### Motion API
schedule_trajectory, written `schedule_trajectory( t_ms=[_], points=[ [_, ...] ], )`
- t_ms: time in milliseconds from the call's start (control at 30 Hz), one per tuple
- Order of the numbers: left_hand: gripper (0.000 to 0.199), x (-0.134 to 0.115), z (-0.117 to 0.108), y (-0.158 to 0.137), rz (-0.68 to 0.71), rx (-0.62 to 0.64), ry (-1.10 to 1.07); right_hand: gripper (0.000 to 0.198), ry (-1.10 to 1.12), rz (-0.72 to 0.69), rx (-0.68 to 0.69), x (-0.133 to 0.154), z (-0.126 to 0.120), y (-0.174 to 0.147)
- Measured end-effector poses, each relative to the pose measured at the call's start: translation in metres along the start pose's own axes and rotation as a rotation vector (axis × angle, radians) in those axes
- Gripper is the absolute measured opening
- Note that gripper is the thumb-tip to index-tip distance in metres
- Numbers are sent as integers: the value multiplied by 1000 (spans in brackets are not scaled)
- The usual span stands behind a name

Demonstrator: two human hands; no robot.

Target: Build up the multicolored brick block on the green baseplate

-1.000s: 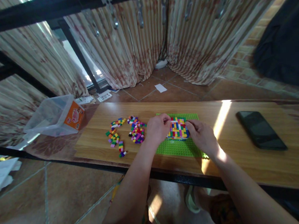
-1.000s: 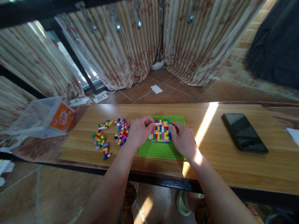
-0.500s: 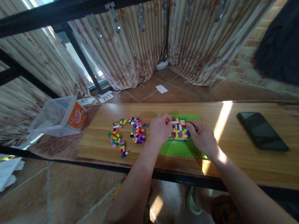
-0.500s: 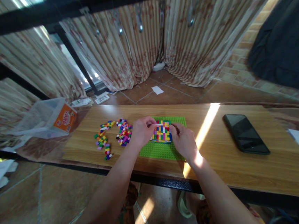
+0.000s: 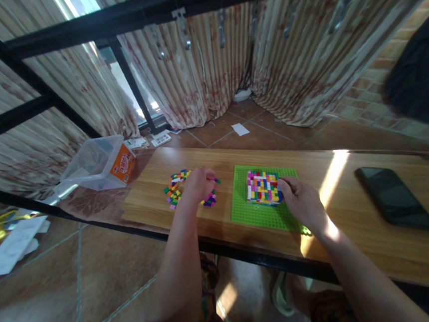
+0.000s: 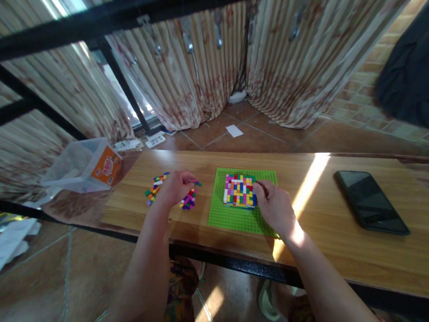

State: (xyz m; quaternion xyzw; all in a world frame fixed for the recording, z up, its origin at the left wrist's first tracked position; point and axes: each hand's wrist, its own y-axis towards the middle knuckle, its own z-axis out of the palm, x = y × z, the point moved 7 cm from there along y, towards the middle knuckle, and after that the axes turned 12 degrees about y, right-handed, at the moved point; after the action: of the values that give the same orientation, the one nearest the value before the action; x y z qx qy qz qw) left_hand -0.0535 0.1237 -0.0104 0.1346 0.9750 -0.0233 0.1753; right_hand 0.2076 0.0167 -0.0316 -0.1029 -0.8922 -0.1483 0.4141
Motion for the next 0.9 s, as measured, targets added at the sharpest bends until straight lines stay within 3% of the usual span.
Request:
schedule_trajectory(
  t_ms=[167,333,533,633,900],
  points=[
    [30,3,2,-3,-6,7,190,50,1,-11,0,3,2,1],
    [32,-22,14,-1,110,-49,209,50,-6,-5,-5,4,3,0],
    [26,-25,18,3,118,-79,226,51,-5,-16,2,4,3,0],
    [22,-26,15,5,91,-99,127,50,-2,-8,12,4,4,1],
    [15,-44,27,12,121,-112,-405,50,9,11,23,4,4,0]
  ],
)
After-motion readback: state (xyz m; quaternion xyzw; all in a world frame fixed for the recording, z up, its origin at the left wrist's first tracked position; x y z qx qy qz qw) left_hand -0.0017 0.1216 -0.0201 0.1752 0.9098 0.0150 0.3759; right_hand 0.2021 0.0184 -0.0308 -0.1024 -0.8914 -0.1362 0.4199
